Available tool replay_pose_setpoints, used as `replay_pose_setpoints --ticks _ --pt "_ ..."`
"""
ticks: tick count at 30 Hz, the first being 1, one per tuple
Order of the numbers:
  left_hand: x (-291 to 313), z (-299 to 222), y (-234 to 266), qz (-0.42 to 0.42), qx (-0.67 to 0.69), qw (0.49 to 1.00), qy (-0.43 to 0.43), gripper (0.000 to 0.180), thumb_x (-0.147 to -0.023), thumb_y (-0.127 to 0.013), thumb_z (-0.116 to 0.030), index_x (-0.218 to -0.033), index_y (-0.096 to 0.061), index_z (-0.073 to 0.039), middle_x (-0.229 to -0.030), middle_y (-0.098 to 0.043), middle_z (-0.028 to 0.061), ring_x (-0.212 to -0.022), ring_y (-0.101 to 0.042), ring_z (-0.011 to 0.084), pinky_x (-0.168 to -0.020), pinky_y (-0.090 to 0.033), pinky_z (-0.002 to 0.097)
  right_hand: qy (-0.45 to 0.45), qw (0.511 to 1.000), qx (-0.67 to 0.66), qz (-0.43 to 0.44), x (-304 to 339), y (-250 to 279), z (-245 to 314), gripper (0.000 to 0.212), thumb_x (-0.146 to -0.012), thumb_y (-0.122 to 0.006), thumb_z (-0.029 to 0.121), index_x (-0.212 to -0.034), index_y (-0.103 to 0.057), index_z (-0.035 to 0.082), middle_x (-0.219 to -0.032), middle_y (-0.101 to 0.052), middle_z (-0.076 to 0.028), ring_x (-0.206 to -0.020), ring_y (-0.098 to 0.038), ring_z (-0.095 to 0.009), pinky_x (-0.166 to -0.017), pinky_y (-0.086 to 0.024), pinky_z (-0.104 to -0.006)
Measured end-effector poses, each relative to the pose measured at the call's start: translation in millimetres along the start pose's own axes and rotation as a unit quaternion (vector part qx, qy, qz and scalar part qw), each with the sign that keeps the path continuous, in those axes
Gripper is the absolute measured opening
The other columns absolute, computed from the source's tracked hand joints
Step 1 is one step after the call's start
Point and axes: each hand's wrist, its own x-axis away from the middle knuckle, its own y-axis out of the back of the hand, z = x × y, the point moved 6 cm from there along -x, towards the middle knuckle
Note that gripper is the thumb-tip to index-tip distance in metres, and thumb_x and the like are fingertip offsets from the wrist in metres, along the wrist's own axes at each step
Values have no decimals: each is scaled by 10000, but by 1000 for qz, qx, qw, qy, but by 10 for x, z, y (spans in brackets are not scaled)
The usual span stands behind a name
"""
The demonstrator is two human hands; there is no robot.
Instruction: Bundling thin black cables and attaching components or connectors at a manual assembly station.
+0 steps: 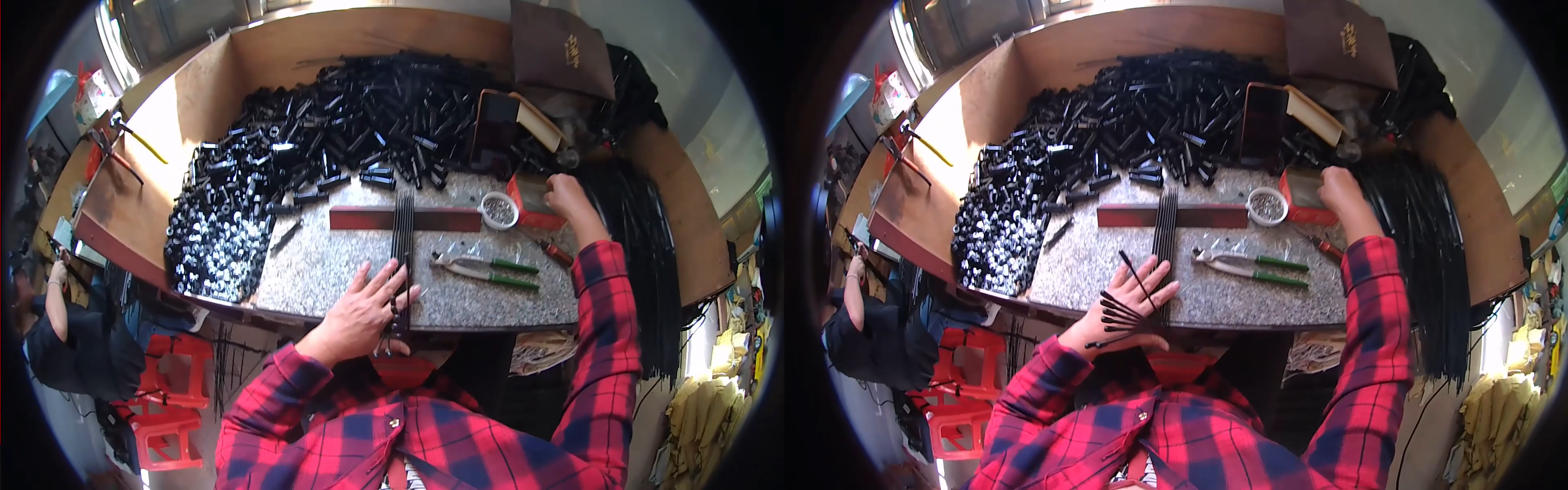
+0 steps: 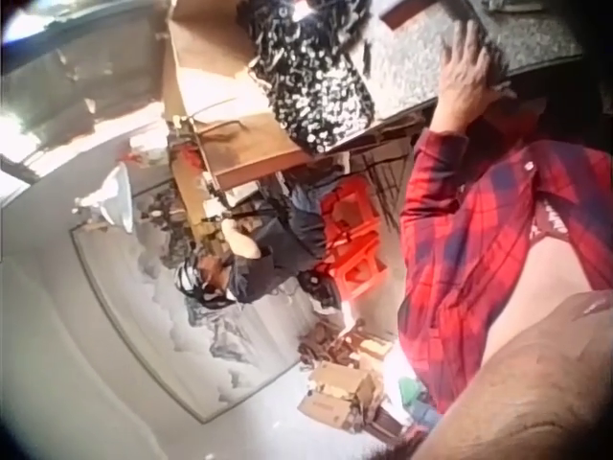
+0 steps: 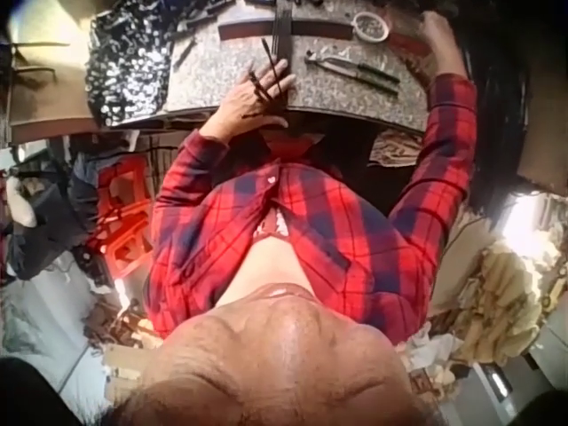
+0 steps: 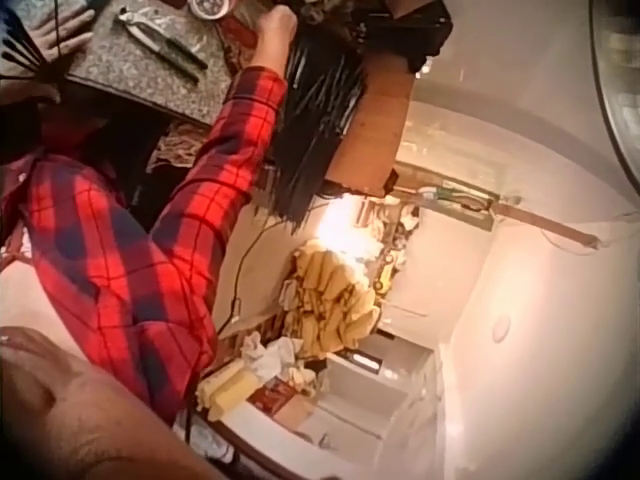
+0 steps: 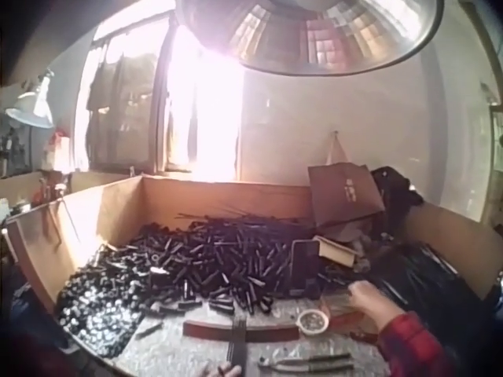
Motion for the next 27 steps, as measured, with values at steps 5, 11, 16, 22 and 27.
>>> replay_pose_setpoints --ticks 5,11,16,22,27 --pt "-3 41 -2 17 -42 999 -13 776 -808 -525 -590 -1414 -369 -132 -1454 -356 156 -1383 -282 315 -1116 -210 507 7 999 6 49 2 -3 113 215 -734 -682 97 -926 -677 2 -975 -642 -242 -981 -611 -384 -847 -497 -445" --pt "-10 -14 -10 -18 -50 998 -15 606 -882 -487 -411 -1415 -383 -142 -1464 -352 149 -1381 -296 310 -1124 -207 495 43 998 19 33 50 -94 141 222 -743 -663 89 -933 -668 -26 -960 -630 -270 -964 -609 -396 -834 -492 -437" --pt "-4 -11 -31 -9 -36 999 3 551 -873 -460 -192 -1416 -384 -143 -1468 -352 149 -1390 -286 308 -1124 -196 514 19 997 8 73 69 -112 159 195 -740 -633 47 -912 -663 -40 -910 -617 -289 -927 -614 -413 -798 -490 -445" --pt "3 61 -26 -11 -38 998 38 714 -776 -545 -166 -1450 -317 -116 -1515 -249 171 -1409 -222 352 -1131 -174 524 106 993 0 45 -11 -197 108 159 -665 -650 48 -807 -662 -22 -817 -626 -253 -837 -629 -404 -711 -497 -449" --pt "8 70 -14 -14 -9 999 44 928 -683 -705 -300 -1473 -254 -119 -1516 -239 174 -1403 -231 350 -1120 -202 523 103 992 -27 65 32 -123 91 120 -664 -651 51 -768 -660 -8 -772 -629 -232 -789 -633 -392 -702 -496 -440"
